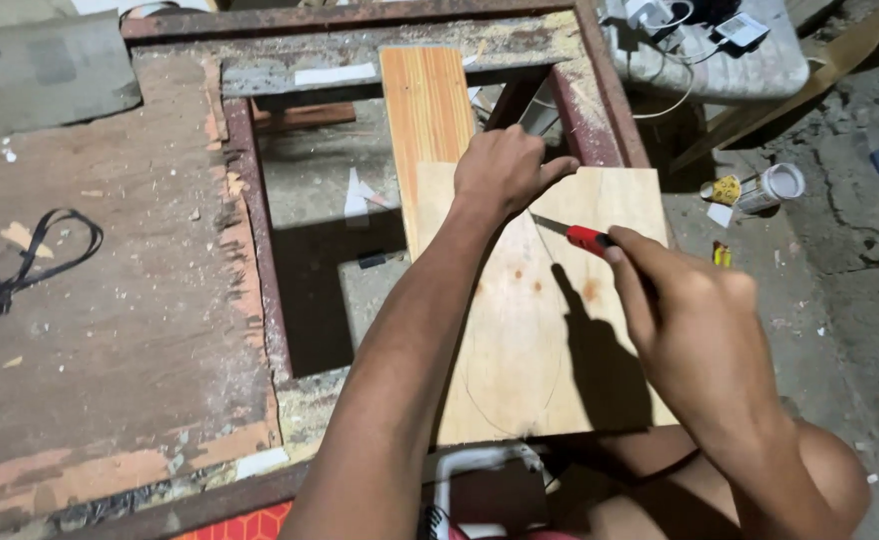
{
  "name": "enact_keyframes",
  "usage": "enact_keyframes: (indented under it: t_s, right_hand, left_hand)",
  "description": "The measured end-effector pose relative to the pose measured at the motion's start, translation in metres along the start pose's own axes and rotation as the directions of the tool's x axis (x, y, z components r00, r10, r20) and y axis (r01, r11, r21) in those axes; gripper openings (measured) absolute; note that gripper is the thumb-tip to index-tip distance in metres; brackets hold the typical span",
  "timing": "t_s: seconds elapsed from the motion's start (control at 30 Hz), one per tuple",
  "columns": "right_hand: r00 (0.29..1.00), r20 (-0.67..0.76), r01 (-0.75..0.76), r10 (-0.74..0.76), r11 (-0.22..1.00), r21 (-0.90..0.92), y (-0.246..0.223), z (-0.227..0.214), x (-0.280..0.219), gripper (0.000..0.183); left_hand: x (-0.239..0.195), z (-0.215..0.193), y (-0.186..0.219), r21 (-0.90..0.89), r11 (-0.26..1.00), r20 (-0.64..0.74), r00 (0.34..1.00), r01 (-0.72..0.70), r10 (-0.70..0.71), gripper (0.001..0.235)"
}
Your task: Using a hand saw to cut a curved shape out of a plywood board on a workbench.
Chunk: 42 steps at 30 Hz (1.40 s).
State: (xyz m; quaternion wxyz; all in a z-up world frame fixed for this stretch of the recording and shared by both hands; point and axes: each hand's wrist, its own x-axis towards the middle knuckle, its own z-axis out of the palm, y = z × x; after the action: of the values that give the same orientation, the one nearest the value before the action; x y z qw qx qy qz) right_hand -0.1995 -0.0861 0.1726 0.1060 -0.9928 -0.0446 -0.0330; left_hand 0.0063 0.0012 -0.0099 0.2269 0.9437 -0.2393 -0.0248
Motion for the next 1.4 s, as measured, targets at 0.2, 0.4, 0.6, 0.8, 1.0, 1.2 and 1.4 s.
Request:
enact_keyframes:
  t_s: [0.2,0.4,0.6,0.8,1.0,1.2,1.4]
  right_hand:
    - [0.983,-0.180,0.026,-0.021,0.999,0.026,0.011,0.004,0.016,0.021]
    - [0.995,-0.066,0.088,-0.079,0.985,0.150,0.003,-0.010,0.036,0.020]
    - [0.999,0.015,0.046,-0.050,0.982,0.181,0.001,-0.006,0.009,0.022]
    - [0.976,0.087,-0.208,0.199,0.972,0.109,0.013,0.016,-0.053,0.043]
    - [0.994,-0.099,-0.041,0.050,0.994,0.100,0.011,0.010,-0.047,0.035]
    - [0.999,-0.037,-0.013,0.014,0.999,0.040,-0.001,-0.012,-0.017,0.030]
    - [0.970,-0.226,0.100,-0.090,0.995,0.029,0.011,0.010,-0.029,0.026]
  left_hand:
    - [0.001,-0.006,0.001,-0.092,0.996,-0.029,1.000,0.001,-0.004,0.064]
    - [-0.005,-0.021,0.004,-0.240,0.963,0.005,0.992,0.127,-0.130,0.072]
    - [0.000,-0.012,0.005,-0.114,0.987,0.055,0.993,0.115,-0.109,0.076]
    - [0.001,0.001,0.001,-0.023,0.999,-0.006,0.999,0.038,-0.038,0.081]
    - [-0.004,0.004,0.003,-0.031,0.999,-0.022,1.000,-0.013,0.012,0.076]
    - [-0.001,0.005,0.003,0.005,1.000,-0.042,0.999,-0.012,0.012,0.077]
    - [0.003,0.011,-0.003,0.012,1.000,-0.078,0.997,-0.007,0.008,0.078]
